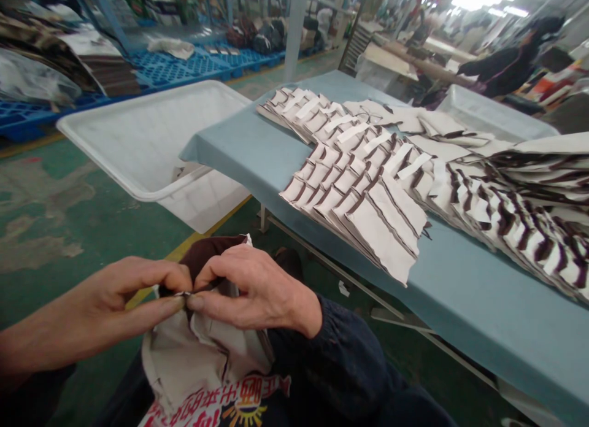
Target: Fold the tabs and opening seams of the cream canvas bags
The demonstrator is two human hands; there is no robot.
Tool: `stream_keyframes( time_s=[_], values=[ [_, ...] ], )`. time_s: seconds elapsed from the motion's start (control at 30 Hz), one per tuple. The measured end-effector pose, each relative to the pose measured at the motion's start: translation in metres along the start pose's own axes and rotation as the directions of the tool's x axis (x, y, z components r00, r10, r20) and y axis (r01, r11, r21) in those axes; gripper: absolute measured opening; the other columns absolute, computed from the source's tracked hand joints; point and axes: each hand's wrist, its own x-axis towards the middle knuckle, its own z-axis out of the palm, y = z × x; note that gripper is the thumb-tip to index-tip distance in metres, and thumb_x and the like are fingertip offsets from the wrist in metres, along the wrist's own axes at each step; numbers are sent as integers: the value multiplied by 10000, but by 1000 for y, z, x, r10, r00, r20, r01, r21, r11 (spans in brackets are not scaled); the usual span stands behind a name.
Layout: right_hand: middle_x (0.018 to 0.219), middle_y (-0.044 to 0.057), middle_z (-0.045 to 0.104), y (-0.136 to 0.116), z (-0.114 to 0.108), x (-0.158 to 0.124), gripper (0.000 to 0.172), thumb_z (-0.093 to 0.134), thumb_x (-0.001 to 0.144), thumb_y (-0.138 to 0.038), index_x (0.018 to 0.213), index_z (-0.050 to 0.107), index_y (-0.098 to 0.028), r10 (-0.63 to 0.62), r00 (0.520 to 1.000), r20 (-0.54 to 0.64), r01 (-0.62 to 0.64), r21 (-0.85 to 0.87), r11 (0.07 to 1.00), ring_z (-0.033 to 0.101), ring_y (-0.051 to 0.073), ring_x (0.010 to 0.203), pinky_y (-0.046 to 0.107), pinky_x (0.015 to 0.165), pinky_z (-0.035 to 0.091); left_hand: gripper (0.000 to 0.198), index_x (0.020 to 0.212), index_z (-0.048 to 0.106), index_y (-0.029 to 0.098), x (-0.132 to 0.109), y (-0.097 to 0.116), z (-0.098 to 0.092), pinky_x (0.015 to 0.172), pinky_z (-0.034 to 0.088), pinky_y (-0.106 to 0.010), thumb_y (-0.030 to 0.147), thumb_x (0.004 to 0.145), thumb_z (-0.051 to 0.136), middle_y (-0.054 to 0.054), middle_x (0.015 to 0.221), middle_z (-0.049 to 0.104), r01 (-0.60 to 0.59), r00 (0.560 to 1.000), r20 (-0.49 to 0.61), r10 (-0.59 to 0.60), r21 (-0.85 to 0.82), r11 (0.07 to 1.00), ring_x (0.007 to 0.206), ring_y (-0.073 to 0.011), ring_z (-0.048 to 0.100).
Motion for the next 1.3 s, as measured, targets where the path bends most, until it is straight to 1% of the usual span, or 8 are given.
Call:
stream_keyframes(
  time_s=[0.17,0.27,0.33,0.53,0.73,0.83,1.07,1.3],
  values=[
    [873,-15,787,-1,-1,2,324,797,1259,-435,1007,731,-244,-47,997,-58,46,-7,999,697,167,792,315,816,525,299,871,814,248,-5,-5,9,637,507,-254,301,1088,616,19,757,803,0,998,-64,1,21,1000,671,-178,716],
    [822,-30,773,-1,-1,4,242,783,1222,-357,1010,734,-249,-66,995,-68,60,-83,995,694,164,746,309,775,512,281,851,806,253,-5,-1,14,575,446,-244,253,1056,614,51,695,744,-66,981,-177,81,90,994,584,-143,656],
    [806,-28,774,-2,-1,4,197,748,1205,-325,1022,731,-255,-86,994,-62,75,-155,985,701,172,731,321,769,509,274,827,802,254,-3,7,13,528,409,-230,237,1024,613,72,646,698,-85,971,-210,116,150,985,520,-116,603],
    [797,-3,790,-9,1,5,210,630,1229,-311,1042,710,-262,-137,990,-42,118,-308,944,710,202,710,358,768,527,263,752,765,247,6,28,1,465,350,-196,251,956,599,86,575,648,-84,974,-188,125,211,974,458,-82,543],
    [846,34,824,-13,4,0,274,564,1213,-165,1025,748,-244,-115,993,33,117,-485,866,703,226,754,390,761,517,210,733,662,272,7,19,5,414,279,-228,295,926,582,92,525,527,21,992,-127,-8,101,995,417,-103,440],
    [822,21,803,-9,9,-3,260,596,1189,-182,1003,766,-247,-122,992,8,110,-492,864,670,215,734,374,726,496,229,737,664,277,5,17,7,415,253,-245,319,953,601,93,526,495,34,990,-136,-18,119,992,426,-111,406],
    [750,9,747,-7,14,2,320,587,1212,-249,938,750,-246,-131,991,-25,104,-472,875,613,192,652,364,667,445,197,817,705,277,-1,24,7,437,277,-265,244,992,620,107,554,505,-56,970,-211,122,293,955,414,-111,439],
    [749,-3,738,-10,12,5,269,600,1207,-296,960,704,-268,-87,996,0,80,-396,915,628,197,645,360,661,433,261,774,623,269,-4,26,4,491,329,-282,188,1020,590,68,621,655,-154,955,-180,237,380,912,452,-105,552]
  ],
)
